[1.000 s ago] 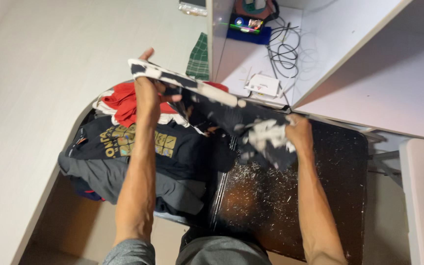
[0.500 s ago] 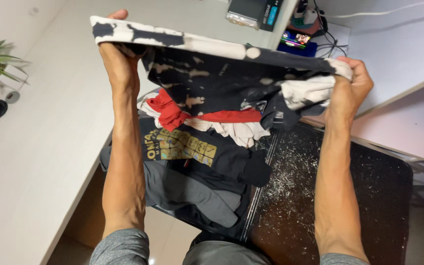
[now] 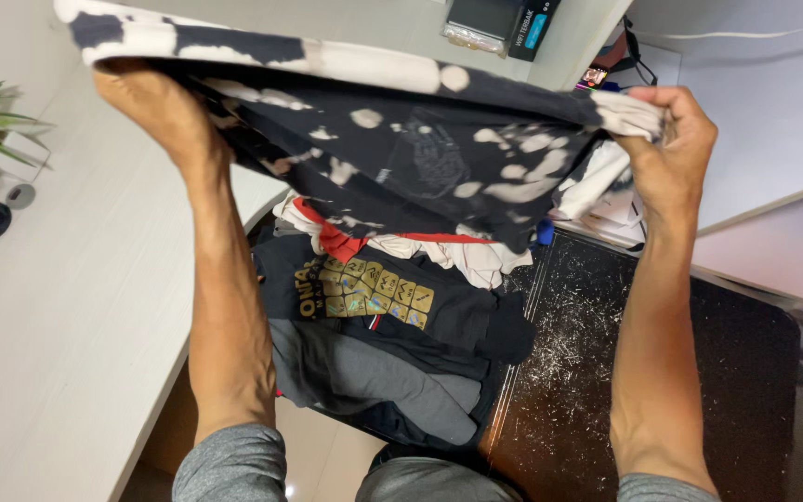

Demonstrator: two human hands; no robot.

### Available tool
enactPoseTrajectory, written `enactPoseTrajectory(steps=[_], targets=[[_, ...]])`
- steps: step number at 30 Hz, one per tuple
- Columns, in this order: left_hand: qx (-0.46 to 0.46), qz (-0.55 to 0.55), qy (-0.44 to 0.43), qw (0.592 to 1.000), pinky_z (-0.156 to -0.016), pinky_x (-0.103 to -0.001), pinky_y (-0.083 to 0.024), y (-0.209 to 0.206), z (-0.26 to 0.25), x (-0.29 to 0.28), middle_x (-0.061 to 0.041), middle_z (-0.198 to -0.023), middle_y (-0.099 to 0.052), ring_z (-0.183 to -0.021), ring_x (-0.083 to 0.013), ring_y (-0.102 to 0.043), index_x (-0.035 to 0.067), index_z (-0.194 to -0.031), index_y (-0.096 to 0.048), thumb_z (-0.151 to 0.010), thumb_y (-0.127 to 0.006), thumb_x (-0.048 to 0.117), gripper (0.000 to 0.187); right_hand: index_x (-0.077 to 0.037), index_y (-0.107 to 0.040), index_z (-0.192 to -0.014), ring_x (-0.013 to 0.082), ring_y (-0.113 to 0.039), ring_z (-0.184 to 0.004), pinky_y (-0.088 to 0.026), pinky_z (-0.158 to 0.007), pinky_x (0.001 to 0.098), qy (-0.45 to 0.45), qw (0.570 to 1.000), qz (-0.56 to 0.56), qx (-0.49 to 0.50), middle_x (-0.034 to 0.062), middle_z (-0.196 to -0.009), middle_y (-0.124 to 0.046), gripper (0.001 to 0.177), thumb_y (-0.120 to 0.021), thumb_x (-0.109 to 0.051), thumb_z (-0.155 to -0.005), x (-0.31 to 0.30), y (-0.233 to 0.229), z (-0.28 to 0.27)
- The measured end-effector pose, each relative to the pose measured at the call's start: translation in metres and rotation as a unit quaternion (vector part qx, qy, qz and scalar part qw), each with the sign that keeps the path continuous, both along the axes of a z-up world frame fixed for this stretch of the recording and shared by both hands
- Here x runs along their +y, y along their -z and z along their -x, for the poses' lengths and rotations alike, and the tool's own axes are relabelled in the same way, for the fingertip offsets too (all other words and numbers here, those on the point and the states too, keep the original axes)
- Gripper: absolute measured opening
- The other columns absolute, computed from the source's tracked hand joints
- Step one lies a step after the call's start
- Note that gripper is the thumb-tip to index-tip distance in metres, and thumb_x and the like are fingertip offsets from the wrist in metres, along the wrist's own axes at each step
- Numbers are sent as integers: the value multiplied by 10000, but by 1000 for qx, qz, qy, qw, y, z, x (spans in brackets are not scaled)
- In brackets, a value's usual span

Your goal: The person unzips a suitcase, removes items of clothing one by one, and places them onto a table in a stack.

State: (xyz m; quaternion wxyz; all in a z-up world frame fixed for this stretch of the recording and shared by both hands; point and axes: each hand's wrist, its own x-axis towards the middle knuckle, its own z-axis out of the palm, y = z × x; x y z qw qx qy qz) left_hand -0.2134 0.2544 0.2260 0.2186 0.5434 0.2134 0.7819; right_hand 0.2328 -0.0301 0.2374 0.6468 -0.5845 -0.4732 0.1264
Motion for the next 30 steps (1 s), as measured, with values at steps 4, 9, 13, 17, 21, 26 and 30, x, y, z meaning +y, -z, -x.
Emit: enactPoseTrajectory(steps=[4,9,13,17,21,26,30], targets=[[70,39,-18,997,-881,-323,-547,-2,3,-13,-54,-990,-688,-917,-152,-634,-61,-1120,-661,-1066,-438,73,266,22,-724,-1119,138,-658,-926,-515,-823,263,62,984,53,-161,88,-1040,-733,264,-725,140,-883,7,13,-10],[186,196,-37,962,-822,-276,-491,38,-10,-27,-35,-887,-653,-865,-127,-586,3,-993,-668,-1003,-534,2,134,-4,-745,-1109,136,-684,-910,-528,-815,265,121,979,80,-145,60,-1021,-749,306,-610,149,-881,19,53,-29],[215,310,-56,924,-756,-275,-490,64,-15,-29,-15,-826,-664,-803,-124,-590,26,-976,-644,-1011,-608,112,100,55,-688,-1016,198,-615,-812,-484,-721,289,114,968,145,-168,141,-965,-678,174,-600,113,-877,12,62,-35],[391,287,-13,874,-896,-411,-459,76,-26,-39,-92,-1084,-653,-1040,-239,-611,115,-1288,-601,-837,-711,105,465,3,-646,-1179,168,-666,-805,-566,-708,277,7,962,185,198,115,-998,-695,262,-461,35,-997,24,55,-24],[437,179,212,856,-1020,-424,-521,71,-82,-78,-185,-1385,-392,-1316,-299,-424,159,-1497,-484,-760,-920,199,856,22,-580,-1236,224,-744,-937,-665,-872,341,-137,905,102,390,150,-1084,-671,330,-436,103,-951,47,47,11],[381,207,406,804,-1090,-381,-534,51,-156,-171,-112,-1203,-578,-1168,-265,-620,122,-1489,-490,-668,-999,385,1002,20,-534,-1444,277,-741,-986,-649,-868,362,-208,840,61,497,209,-1177,-683,530,-460,88,-924,68,29,55],[246,105,372,889,-1095,-368,-464,40,-188,-214,-131,-1349,-477,-1244,-258,-532,26,-1562,-149,-622,-986,407,1314,-106,-427,-1522,279,-709,-1027,-611,-890,401,-304,807,-47,504,178,-1207,-650,630,-480,102,-930,64,11,78]])
